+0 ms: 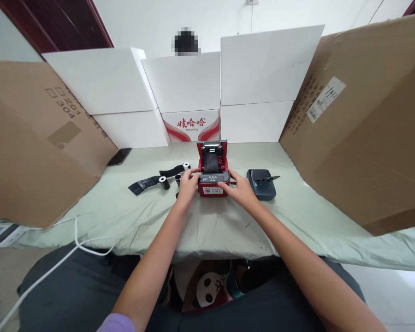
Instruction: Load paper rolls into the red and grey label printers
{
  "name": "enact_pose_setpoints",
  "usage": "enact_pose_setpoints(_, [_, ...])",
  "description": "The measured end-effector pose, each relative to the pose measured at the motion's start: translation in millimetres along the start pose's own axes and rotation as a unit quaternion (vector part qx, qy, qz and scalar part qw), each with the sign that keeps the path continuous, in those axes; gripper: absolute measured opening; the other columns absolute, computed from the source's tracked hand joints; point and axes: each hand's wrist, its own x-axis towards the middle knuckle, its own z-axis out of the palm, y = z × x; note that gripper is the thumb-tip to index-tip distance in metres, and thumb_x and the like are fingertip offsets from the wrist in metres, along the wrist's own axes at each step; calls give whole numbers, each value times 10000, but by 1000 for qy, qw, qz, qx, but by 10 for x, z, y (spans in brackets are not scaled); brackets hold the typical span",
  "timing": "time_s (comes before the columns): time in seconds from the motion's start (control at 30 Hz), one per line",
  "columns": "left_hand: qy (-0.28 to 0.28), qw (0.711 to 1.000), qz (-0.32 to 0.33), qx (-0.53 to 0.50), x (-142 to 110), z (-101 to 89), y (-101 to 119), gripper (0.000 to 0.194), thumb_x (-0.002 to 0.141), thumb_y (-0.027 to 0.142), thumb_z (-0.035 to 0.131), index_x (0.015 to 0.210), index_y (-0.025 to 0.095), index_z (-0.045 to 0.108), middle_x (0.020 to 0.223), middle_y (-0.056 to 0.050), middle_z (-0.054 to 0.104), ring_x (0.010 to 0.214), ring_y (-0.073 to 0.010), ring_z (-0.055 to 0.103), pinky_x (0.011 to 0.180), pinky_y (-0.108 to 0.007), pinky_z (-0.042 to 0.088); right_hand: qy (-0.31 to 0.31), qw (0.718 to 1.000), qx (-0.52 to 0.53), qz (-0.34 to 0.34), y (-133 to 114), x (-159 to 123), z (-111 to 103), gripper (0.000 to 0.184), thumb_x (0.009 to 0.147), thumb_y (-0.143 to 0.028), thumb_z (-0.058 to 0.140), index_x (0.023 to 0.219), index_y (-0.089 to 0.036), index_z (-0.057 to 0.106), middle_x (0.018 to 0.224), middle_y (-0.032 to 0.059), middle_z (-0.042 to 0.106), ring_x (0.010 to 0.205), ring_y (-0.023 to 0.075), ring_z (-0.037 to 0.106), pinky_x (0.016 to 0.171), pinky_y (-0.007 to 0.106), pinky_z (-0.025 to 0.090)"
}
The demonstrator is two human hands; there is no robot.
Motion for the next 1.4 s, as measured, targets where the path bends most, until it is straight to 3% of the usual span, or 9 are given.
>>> enact_pose_setpoints(0.13, [-66,992,79,69,203,-114,143,304,876,142,502,867,259,783,1233,-37,750,1305,-265,587,1217,-462,393,11,999,32,5,108,40,-48,629,907,-579,677,1447,-257,666,1477,92,674,1390,343,618,1183,537,499])
enact_pose_setpoints(0.23, [-165,979,120,28,397,-135,199,329,850,84,455,793,240,739,1089,-34,787,1165,-239,681,1125,-435,489,16,999,34,2,236,46,-47,641,962,-647,570,1468,-261,650,1516,80,646,1455,330,561,1247,539,416])
enact_pose_setpoints(0.4, [-156,984,70,-40,595,-52,232,383,807,44,519,1123,221,644,1254,-71,716,1005,-196,748,1085,-443,529,30,999,35,8,434,12,64,715,965,-744,481,1469,-264,644,1529,81,636,1470,311,542,1286,512,349])
enact_pose_setpoints(0.6, [-164,971,68,-160,530,-5,235,421,807,112,668,1199,202,543,1297,-114,651,1216,-222,694,1164,-457,502,78,995,55,23,514,-67,245,822,972,-786,397,1513,-198,586,1575,137,583,1488,296,520,1285,472,344])
enact_pose_setpoints(0.73, [-211,963,64,-157,533,-30,274,436,865,184,670,1283,219,547,1274,-100,690,921,-189,776,989,-446,618,74,995,59,16,498,-83,262,789,988,-764,392,1507,-202,589,1555,128,605,1471,286,538,1271,453,365])
enact_pose_setpoints(0.9, [-274,958,86,0,794,2,350,232,844,133,647,1064,138,719,1061,-114,792,809,-199,771,901,-407,621,75,995,61,17,527,-85,259,754,992,-758,397,1482,-229,616,1520,103,641,1455,283,554,1262,452,380])
enact_pose_setpoints(1.1, [-363,854,171,330,1062,101,462,237,803,99,654,994,147,786,1081,-117,811,1017,-300,745,924,-381,565,80,993,88,-1,611,-72,281,727,989,-754,427,1450,-239,653,1459,100,686,1425,314,576,1267,502,367])
enact_pose_setpoints(1.27, [-399,799,172,416,1089,180,539,397,860,202,647,1245,210,745,1217,-127,791,1066,-307,739,911,-367,563,80,993,87,0,613,-66,282,752,974,-779,429,1434,-233,667,1441,108,696,1418,334,580,1264,523,369])
enact_pose_setpoints(1.4, [-364,811,181,421,1095,157,556,318,778,126,682,1076,180,777,1062,-124,797,972,-294,737,849,-350,565,84,993,82,4,610,-66,275,770,969,-788,426,1435,-222,663,1448,121,690,1419,342,579,1263,538,367])
